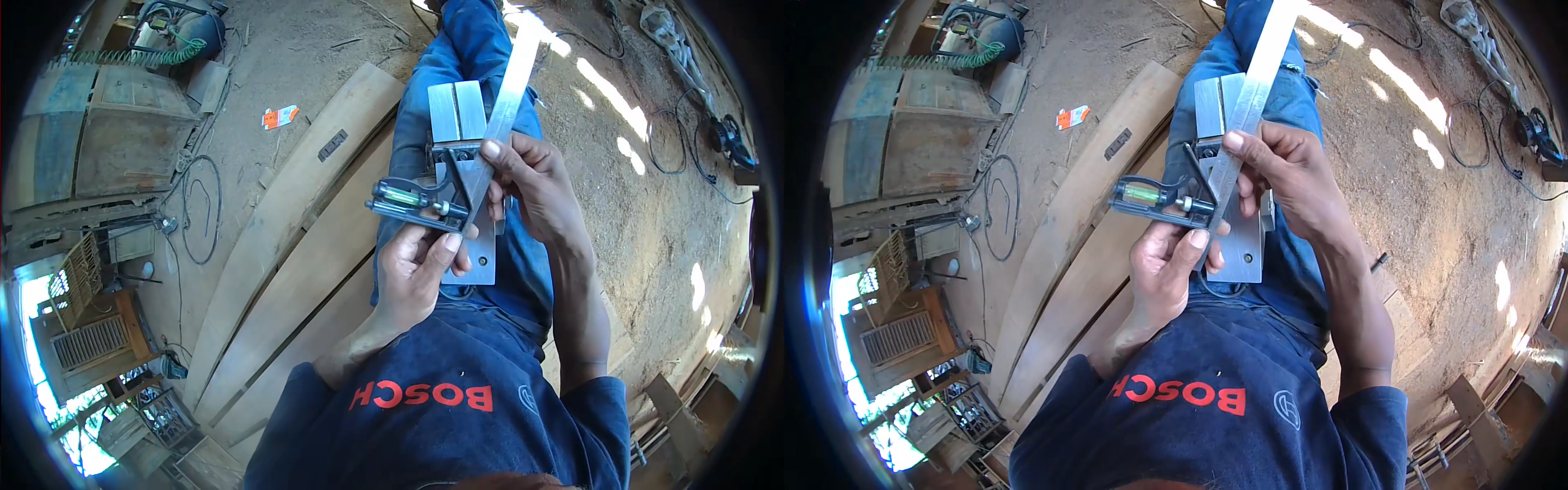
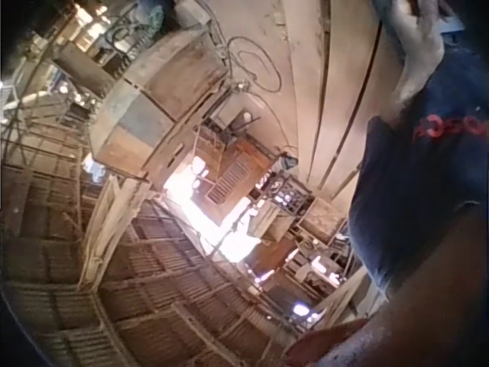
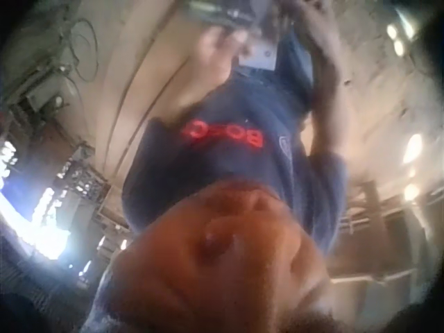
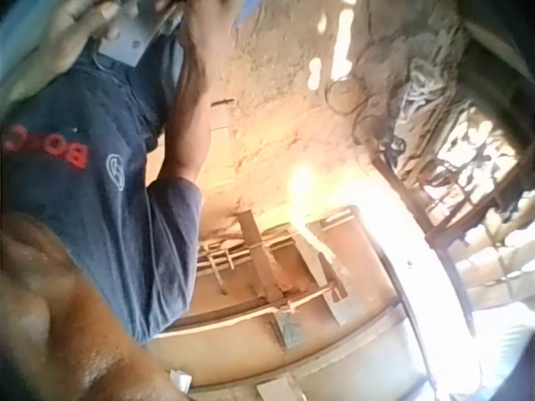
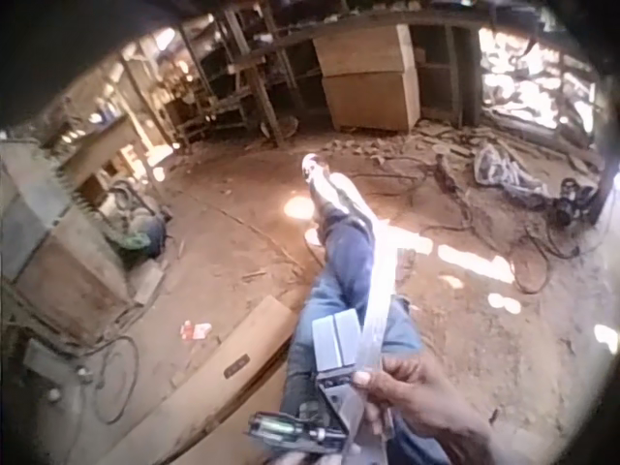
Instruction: Adjusting the blade depth of a manual hand planer and checking it with a combination square.
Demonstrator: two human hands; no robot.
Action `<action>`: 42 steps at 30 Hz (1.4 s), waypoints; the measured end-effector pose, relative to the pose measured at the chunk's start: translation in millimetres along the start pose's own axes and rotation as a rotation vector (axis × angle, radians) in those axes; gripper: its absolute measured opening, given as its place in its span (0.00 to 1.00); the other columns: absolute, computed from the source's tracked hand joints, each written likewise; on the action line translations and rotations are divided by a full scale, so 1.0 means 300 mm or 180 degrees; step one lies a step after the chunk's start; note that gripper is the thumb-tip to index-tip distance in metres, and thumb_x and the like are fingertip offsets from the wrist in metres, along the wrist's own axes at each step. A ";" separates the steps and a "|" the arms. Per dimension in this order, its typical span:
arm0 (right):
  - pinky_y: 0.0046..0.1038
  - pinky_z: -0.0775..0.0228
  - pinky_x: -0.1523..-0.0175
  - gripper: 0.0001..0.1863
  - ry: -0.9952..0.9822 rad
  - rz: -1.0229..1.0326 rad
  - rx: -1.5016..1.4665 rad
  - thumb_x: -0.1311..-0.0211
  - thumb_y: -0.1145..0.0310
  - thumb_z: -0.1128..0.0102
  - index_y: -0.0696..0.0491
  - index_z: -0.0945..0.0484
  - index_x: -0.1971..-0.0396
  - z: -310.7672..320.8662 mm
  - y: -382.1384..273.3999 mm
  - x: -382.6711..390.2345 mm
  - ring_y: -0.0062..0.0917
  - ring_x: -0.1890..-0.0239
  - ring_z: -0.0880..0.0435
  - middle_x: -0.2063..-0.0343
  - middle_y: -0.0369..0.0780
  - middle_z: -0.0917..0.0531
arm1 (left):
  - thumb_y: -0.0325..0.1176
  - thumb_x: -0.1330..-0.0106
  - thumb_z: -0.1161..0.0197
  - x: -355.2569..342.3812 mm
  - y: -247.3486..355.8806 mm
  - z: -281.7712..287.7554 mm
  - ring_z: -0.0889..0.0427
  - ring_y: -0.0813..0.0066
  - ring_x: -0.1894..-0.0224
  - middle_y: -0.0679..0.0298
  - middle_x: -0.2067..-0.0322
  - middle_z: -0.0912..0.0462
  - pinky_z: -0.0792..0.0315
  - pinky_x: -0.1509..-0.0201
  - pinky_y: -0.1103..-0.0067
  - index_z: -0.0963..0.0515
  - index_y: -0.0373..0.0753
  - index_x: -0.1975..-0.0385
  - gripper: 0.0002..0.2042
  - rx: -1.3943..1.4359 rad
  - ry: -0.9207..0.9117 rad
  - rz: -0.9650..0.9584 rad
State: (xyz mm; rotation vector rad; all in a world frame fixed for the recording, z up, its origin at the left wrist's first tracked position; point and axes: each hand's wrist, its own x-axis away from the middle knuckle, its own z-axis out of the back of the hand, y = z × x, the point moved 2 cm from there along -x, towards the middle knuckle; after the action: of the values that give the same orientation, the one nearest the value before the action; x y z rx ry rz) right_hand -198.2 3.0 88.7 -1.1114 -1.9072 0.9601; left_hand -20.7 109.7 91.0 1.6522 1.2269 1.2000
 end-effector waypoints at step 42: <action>0.20 0.35 0.71 0.14 0.0836 0.0647 0.1924 0.24 0.63 0.37 0.60 0.14 0.52 0.169 0.100 0.001 0.17 0.74 0.25 0.70 0.39 0.15 | 0.29 0.30 0.27 -0.059 -0.095 0.077 0.18 0.77 0.70 0.60 0.68 0.17 0.22 0.67 0.81 0.22 0.29 0.56 0.12 -0.2490 0.1523 -0.0950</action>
State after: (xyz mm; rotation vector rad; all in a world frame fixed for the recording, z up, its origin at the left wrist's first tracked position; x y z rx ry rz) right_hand -230.3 1.7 39.5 -1.0072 -1.1887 1.3159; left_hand -8.1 99.6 53.6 0.6095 1.0170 1.6474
